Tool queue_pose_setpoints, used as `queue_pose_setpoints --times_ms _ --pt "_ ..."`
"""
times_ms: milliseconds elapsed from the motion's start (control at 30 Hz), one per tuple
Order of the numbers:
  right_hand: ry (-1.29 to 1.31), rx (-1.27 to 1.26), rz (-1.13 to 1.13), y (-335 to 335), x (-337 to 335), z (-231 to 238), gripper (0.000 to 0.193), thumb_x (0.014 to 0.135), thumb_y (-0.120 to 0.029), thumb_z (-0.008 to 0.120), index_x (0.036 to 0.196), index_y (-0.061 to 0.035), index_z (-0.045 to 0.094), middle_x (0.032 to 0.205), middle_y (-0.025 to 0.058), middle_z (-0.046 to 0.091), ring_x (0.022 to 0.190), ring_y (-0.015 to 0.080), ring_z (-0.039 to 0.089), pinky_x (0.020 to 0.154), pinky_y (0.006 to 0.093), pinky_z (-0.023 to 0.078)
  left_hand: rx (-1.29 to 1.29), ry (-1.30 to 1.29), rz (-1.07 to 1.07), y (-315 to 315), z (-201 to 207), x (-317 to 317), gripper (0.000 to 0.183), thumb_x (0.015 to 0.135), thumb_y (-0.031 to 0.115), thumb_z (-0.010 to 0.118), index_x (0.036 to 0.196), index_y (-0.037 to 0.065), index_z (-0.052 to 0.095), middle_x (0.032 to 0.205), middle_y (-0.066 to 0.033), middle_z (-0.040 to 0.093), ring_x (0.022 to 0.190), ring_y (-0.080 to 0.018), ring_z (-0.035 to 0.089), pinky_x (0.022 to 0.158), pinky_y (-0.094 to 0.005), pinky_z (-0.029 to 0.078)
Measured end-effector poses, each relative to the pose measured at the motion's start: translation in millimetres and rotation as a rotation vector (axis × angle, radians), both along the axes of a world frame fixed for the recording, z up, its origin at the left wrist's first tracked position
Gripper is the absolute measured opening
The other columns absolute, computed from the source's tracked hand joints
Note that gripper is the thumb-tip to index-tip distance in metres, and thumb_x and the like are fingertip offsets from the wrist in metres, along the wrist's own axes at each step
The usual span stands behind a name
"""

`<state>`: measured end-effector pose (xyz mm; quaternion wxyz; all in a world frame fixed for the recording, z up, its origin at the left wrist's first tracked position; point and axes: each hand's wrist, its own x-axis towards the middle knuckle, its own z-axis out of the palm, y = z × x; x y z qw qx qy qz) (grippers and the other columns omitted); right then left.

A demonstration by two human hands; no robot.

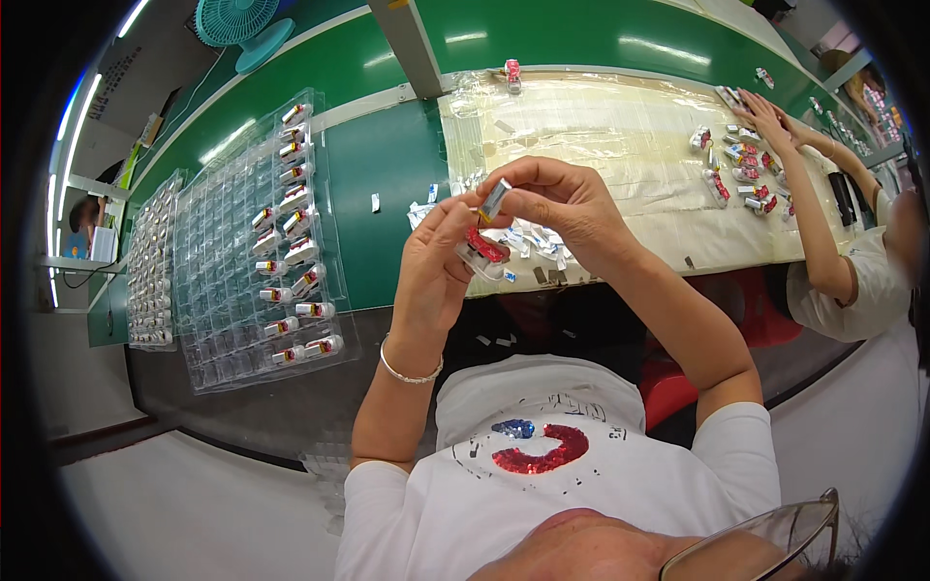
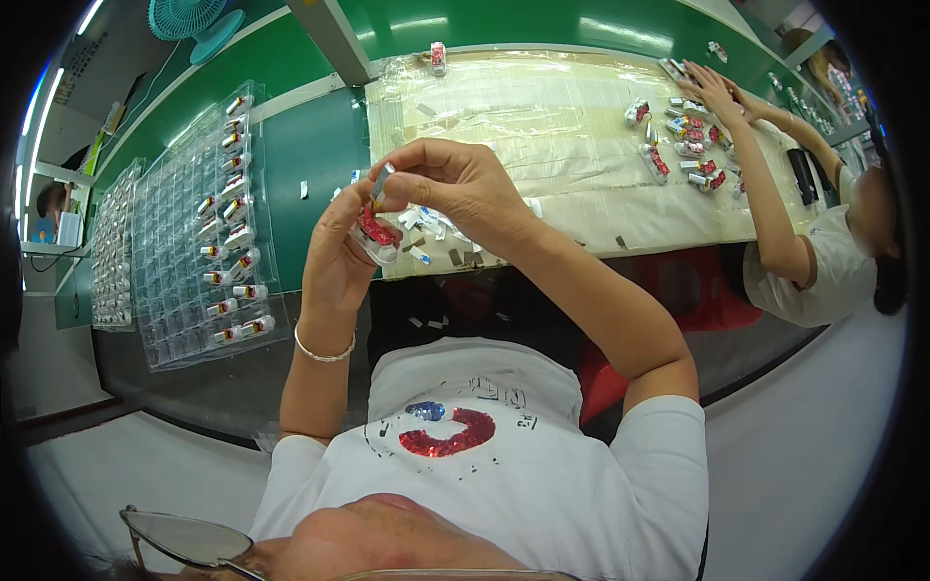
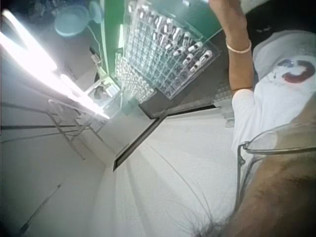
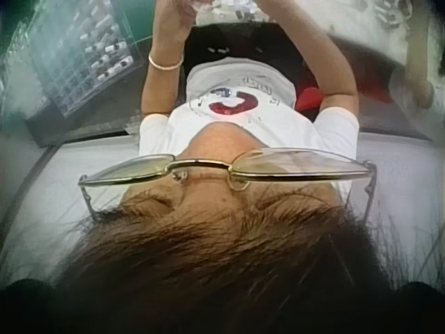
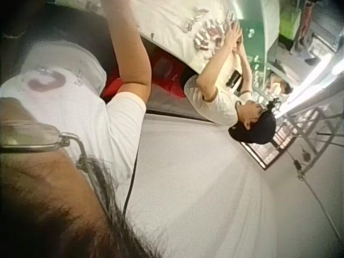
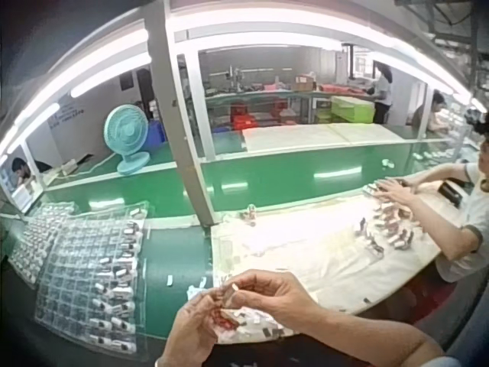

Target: The person repeatedly picks up small cylindrical batteries and white plastic holders from a table, inserts the batteries into the holders, and places the assembled units into a clear plastic tray. The process is repetitive and performed by hand at a workstation.

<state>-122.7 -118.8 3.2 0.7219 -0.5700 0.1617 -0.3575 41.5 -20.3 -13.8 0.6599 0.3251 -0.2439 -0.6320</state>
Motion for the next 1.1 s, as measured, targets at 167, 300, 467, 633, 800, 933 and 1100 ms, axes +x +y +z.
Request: queue_pose_setpoints --times_ms 167,300,467,633,800,933,1100 --pt "-0.06 0.009 -0.007 -2.7 -5.1 4.1 0.03 0.098 -0.02 0.063 0.119 0.0019 0.06 0.102 0.0115 0.07 0.089 0.0143 0.069 0.078 0.0259 0.057 -0.016 -0.018 0.118 6.4 16.1 -15.8 0.045 0.098 0.008 0.052 0.14 -0.002 0.038 0.119 -0.0143 0.06 0.085 -0.0195 0.072 0.079 -0.0271 0.064" --pt "-0.026 -0.008 -0.022 3.5 -5.9 10.5 0.029 0.098 -0.014 0.063 0.12 0.0038 0.058 0.104 0.0135 0.069 0.092 0.0166 0.07 0.082 0.028 0.058 -0.04 -0.098 0.231 10.9 9.1 -15.7 0.04 0.095 0.002 0.054 0.134 -0.003 0.047 0.12 -0.0164 0.061 0.093 -0.02 0.071 0.078 -0.0272 0.063" --pt "-0.024 0.037 0.041 8.8 -5.5 14.8 0.028 0.096 -0.012 0.064 0.117 0.0053 0.06 0.105 0.0141 0.069 0.096 0.0185 0.07 0.087 0.0299 0.058 -0.034 -0.201 0.205 14.7 -1.9 -7.1 0.043 0.091 -0.003 0.062 0.133 -0.004 0.052 0.122 -0.0149 0.063 0.106 -0.0191 0.066 0.085 -0.0293 0.058" --pt "-0.06 0.251 0.042 7.1 -3.1 17.6 0.027 0.096 -0.014 0.064 0.116 0.0034 0.06 0.106 0.0145 0.069 0.097 0.02 0.07 0.088 0.031 0.058 -0.245 -0.84 0.35 12.3 -11.3 -24.6 0.071 0.087 -0.005 0.069 0.148 0.0 0.033 0.123 -0.0117 0.059 0.11 -0.0169 0.061 0.094 -0.0307 0.051" --pt "-0.118 0.425 -0.014 14.9 7.5 9.3 0.025 0.097 -0.014 0.062 0.113 0.0045 0.058 0.105 0.015 0.069 0.094 0.0198 0.071 0.087 0.0317 0.059 -0.249 -0.561 0.548 7.1 -11.7 -40.1 0.06 0.091 -0.005 0.061 0.144 0.001 0.034 0.129 -0.0168 0.059 0.114 -0.0183 0.061 0.092 -0.0283 0.053" --pt "-0.054 0.256 -0.035 15.9 7.9 3.4 0.026 0.096 -0.012 0.065 0.116 0.0031 0.06 0.104 0.0115 0.069 0.093 0.0151 0.069 0.083 0.0266 0.056 -0.14 -0.388 0.441 7.3 -8.6 -22.2 0.033 0.099 0.009 0.052 0.131 -0.001 0.053 0.125 -0.0153 0.063 0.098 -0.0147 0.067 0.082 -0.0231 0.056" --pt "0.038 -0.058 -0.103 12.7 3.2 4.5 0.028 0.094 -0.01 0.067 0.117 0.0046 0.061 0.101 0.0094 0.07 0.093 0.0117 0.068 0.081 0.0245 0.055 -0.095 -0.308 0.275 6.6 -4.9 -13.3 0.034 0.095 0.002 0.061 0.128 -0.003 0.058 0.121 -0.0124 0.065 0.097 -0.0148 0.067 0.084 -0.0259 0.055"
